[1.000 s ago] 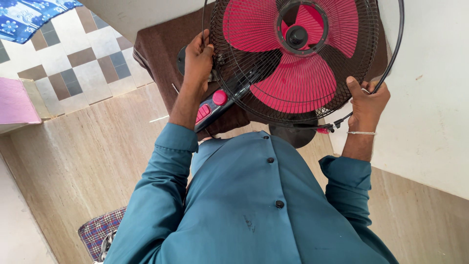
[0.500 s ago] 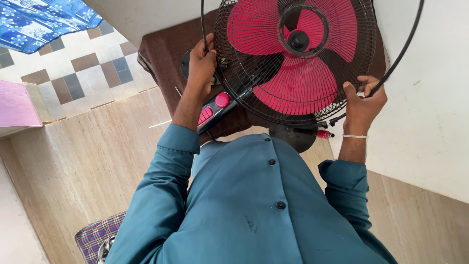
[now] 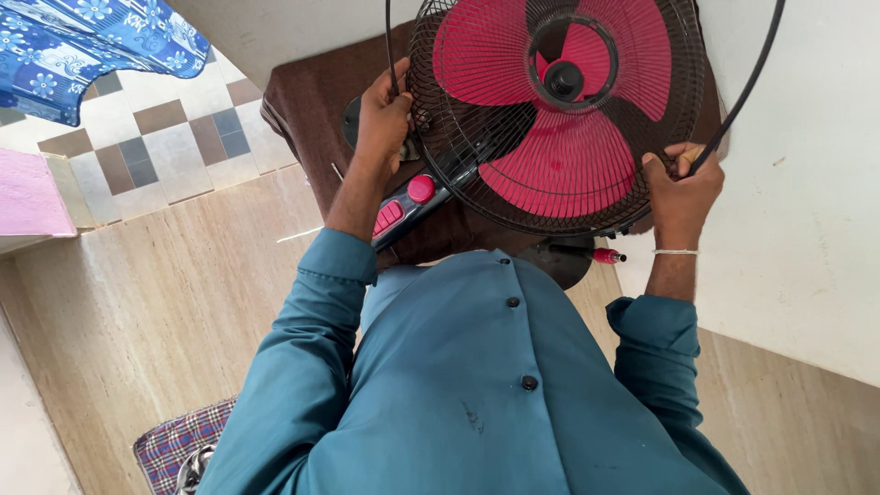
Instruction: The person assembles a red electric fan by attaching the fan blades, securing the front grill, and fitting the outer ring. The person uses a screwdriver to tighten components and ensures the fan is properly assembled.
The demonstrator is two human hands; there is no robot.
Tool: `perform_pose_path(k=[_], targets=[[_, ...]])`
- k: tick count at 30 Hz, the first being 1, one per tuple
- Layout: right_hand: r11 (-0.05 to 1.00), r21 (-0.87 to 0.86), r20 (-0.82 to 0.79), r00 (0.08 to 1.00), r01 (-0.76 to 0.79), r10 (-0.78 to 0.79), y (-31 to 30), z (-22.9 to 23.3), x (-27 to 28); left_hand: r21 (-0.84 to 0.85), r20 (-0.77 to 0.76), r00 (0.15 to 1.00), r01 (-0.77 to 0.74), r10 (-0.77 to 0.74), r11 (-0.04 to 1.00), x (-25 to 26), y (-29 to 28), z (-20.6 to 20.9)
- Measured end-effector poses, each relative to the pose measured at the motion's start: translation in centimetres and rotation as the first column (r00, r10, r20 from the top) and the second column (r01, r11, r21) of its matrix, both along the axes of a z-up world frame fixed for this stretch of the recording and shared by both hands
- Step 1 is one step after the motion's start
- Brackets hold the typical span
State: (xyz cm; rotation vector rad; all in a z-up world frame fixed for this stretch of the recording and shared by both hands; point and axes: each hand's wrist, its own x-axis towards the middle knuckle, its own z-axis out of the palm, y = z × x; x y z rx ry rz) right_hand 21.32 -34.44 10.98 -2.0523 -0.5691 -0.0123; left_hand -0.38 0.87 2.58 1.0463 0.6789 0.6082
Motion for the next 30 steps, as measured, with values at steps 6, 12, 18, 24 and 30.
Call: perform_pose_path(k=[6,12,18,24,30], targets=[[0.972,0.232,-0.122,0.991,-0.032,0.062,-0.6,-0.6,0.4,0.065,-0.077,0.997,0.006,-0.001,0.998,-0.1,-0.5,0.1],[0.965,0.259,-0.141,0.988,-0.023,0.061,-0.9,-1.3,0.5,0.038,-0.082,0.996,0.02,-0.017,0.999,-0.6,-0.9,1.2],[0.963,0.267,-0.141,0.988,-0.016,0.055,-0.8,-1.3,0.6,0.059,-0.067,0.998,0.017,-0.013,0.998,-0.4,-0.9,0.7],[0.967,0.254,-0.138,0.99,0.006,0.031,-0.9,-1.2,0.3,0.057,-0.06,0.998,0.008,-0.005,0.998,-0.4,-0.8,0.3],[0.938,0.347,-0.167,0.983,-0.012,0.074,-1.0,-1.3,-0.4,0.09,-0.085,0.996,0.015,-0.007,0.996,-0.6,-1.0,0.2]])
